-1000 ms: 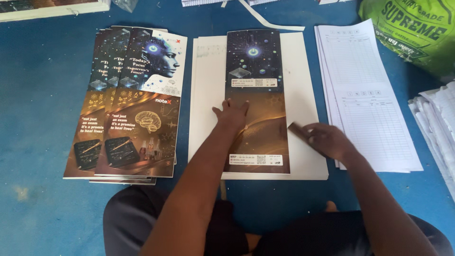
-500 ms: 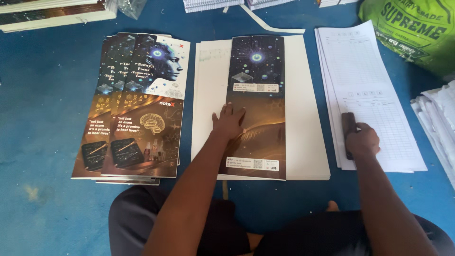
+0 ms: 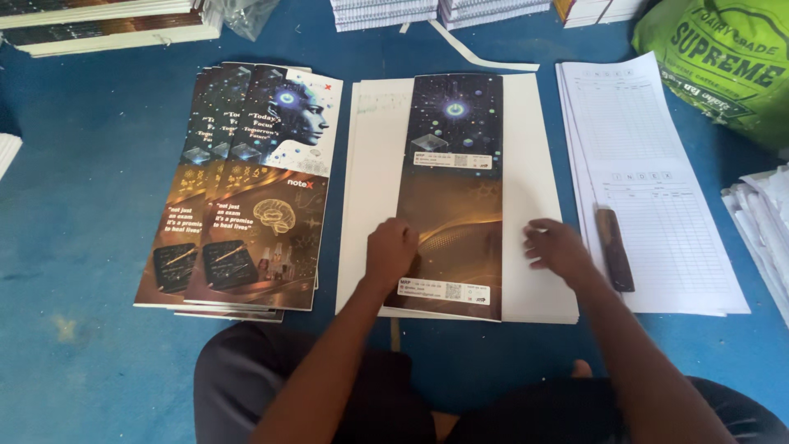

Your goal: The person inserts printed covers into blank notebook blocks, aligns them, and smooths the edges using a small tool. The person repeats this process for multiple notebooks, stacking completed units to the left.

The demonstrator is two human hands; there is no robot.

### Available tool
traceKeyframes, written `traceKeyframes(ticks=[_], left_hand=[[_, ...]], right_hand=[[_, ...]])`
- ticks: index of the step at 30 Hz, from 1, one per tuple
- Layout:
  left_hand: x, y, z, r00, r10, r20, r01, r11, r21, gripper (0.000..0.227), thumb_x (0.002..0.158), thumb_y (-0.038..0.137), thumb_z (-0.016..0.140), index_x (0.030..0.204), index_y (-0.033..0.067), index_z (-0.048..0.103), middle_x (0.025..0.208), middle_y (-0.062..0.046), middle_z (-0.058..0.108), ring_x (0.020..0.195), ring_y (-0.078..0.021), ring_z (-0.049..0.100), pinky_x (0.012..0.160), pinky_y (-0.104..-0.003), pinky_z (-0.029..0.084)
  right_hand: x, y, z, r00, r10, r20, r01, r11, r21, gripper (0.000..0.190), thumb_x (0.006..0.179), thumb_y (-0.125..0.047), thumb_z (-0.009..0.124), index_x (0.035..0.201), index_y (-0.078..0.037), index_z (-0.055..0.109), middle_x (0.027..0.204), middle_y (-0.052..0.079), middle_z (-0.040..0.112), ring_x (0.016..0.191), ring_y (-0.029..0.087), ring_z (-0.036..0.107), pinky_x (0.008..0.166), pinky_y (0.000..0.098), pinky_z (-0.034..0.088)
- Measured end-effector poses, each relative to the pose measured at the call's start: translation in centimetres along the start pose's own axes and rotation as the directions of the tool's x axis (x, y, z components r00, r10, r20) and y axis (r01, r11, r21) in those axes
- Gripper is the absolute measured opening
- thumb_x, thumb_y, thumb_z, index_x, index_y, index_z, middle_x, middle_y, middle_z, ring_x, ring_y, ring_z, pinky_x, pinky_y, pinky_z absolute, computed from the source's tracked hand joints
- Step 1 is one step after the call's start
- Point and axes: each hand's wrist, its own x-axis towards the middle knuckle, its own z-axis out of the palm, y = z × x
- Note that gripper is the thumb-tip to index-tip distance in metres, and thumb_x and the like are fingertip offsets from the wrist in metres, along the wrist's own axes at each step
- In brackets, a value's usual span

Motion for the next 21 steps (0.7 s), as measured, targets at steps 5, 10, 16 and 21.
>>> traceKeyframes(ticks=[5,10,16,21], left_hand=[[-1.6,3.2,-0.4,0.996,0.024,0.086,-0.039,0.984,0.177,0.031,0.089,0.028,0.06,0.107,0.0074,0.073,0.114,-0.018,0.069,0.115,-0.0359,0.063,0.114,-0.067,0.031],[-1.9,7.3,-2.0,0.926,-0.126,0.356,0.032,0.966,0.258,0.085,0.074,0.068,0.074,0.131,0.0067,0.062,0.143,-0.027,0.046,0.142,-0.0443,0.035,0.113,-0.072,0.019],[-2.5,10.8,-0.7,0.96,-0.037,0.279,-0.001,0.991,0.137,0.116,0.061,0.079,0.076,0.146,0.0056,0.046,0.147,-0.03,0.044,0.14,-0.0466,0.039,0.105,-0.065,0.039],[-2.2,11.5,1.2,0.979,0.025,0.2,-0.064,0.98,0.19,0.097,0.078,0.059,0.07,0.152,0.0044,0.04,0.145,-0.034,0.046,0.135,-0.0492,0.046,0.099,-0.062,0.046]], right_hand=[[-1.6,-0.9,3.5,0.987,0.111,0.117,-0.103,0.992,-0.067,0.049,0.098,-0.035,0.062,0.135,-0.003,0.06,0.097,0.015,0.069,0.084,0.023,0.07,0.077,0.0381,0.061],[-3.1,-2.8,4.0,0.975,0.138,0.176,-0.137,0.99,-0.019,0.062,0.099,-0.045,0.057,0.139,0.001,0.057,0.11,0.018,0.068,0.098,0.026,0.068,0.092,0.0409,0.057],[-5.5,-6.2,4.7,0.965,0.074,0.251,-0.113,0.984,0.141,0.072,0.102,-0.053,0.043,0.148,0.003,0.044,0.117,0.021,0.062,0.107,0.028,0.063,0.098,0.0426,0.053],[-7.1,-7.8,4.9,0.938,-0.075,0.339,0.012,0.983,0.183,0.083,0.101,-0.063,0.021,0.15,-0.003,0.048,0.114,0.016,0.062,0.109,0.026,0.06,0.099,0.0439,0.051]])
